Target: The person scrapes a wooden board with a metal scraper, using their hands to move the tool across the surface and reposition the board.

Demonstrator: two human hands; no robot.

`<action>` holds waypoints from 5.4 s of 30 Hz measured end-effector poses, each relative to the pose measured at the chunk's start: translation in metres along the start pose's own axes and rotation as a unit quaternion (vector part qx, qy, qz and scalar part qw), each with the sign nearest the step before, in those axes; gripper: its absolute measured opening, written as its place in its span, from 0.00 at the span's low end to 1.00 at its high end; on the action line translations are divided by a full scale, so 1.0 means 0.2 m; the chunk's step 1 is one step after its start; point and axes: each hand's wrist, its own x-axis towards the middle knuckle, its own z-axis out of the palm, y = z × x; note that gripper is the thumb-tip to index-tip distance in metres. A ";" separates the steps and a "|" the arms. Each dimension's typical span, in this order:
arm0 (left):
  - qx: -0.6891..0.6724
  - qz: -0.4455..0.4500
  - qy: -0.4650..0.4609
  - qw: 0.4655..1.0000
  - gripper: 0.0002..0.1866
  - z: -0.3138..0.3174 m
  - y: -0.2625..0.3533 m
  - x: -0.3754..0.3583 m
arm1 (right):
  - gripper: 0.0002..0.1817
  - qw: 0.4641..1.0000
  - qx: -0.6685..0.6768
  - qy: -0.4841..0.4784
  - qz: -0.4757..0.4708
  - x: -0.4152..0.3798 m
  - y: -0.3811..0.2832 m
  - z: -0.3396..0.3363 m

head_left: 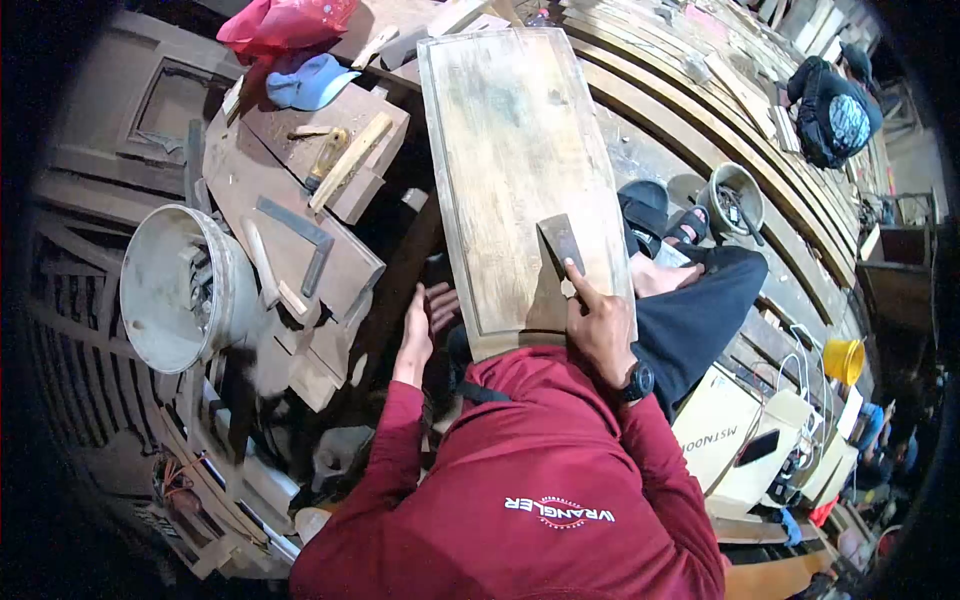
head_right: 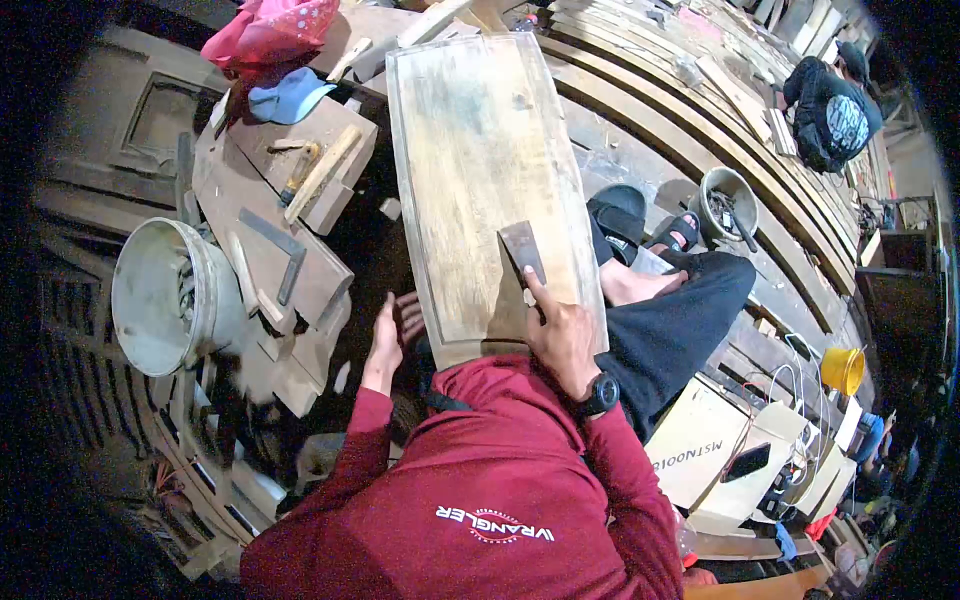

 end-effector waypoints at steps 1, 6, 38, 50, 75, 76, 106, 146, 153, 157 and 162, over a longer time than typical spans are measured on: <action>0.004 0.038 -0.004 0.999 0.37 0.03 0.06 0.01 | 0.31 1.000 -0.001 -0.006 -0.001 -0.01 -0.01 0.01; -0.039 0.202 -0.032 0.978 0.30 0.46 0.25 0.02 | 0.34 1.000 -0.008 -0.009 -0.014 -0.02 -0.01 0.04; 0.123 0.252 0.030 0.960 0.30 0.48 0.26 0.03 | 0.10 0.947 -0.038 0.240 0.212 -0.16 0.64 -0.23; 0.439 0.402 0.188 0.781 0.25 0.50 0.27 -0.03 | 0.11 0.982 0.039 0.126 0.133 -0.09 0.27 -0.31; 0.193 0.288 0.081 0.934 0.27 0.49 0.22 0.02 | 0.37 0.991 -0.009 -0.112 -0.072 0.10 -0.12 0.10; 0.348 0.301 0.130 0.878 0.25 0.51 0.27 0.01 | 0.37 0.989 -0.002 -0.122 -0.083 0.04 -0.08 0.12; 0.228 0.258 0.064 0.937 0.34 0.49 0.28 0.05 | 0.21 0.995 -0.060 0.074 -0.029 0.11 -0.01 0.04; 0.165 0.262 0.037 0.950 0.33 0.48 0.25 0.10 | 0.23 0.993 -0.075 0.095 -0.002 0.68 -0.15 0.19; 0.152 0.277 0.035 0.948 0.34 0.48 0.23 0.11 | 0.24 0.996 -0.087 0.034 0.008 0.12 -0.11 0.05; 0.164 0.287 0.046 0.943 0.33 0.53 0.26 0.07 | 0.24 0.996 -0.078 0.032 0.005 0.17 -0.11 0.02; 0.149 0.258 0.040 0.954 0.33 0.52 0.28 0.04 | 0.21 0.991 -0.078 0.103 -0.021 0.76 -0.16 0.15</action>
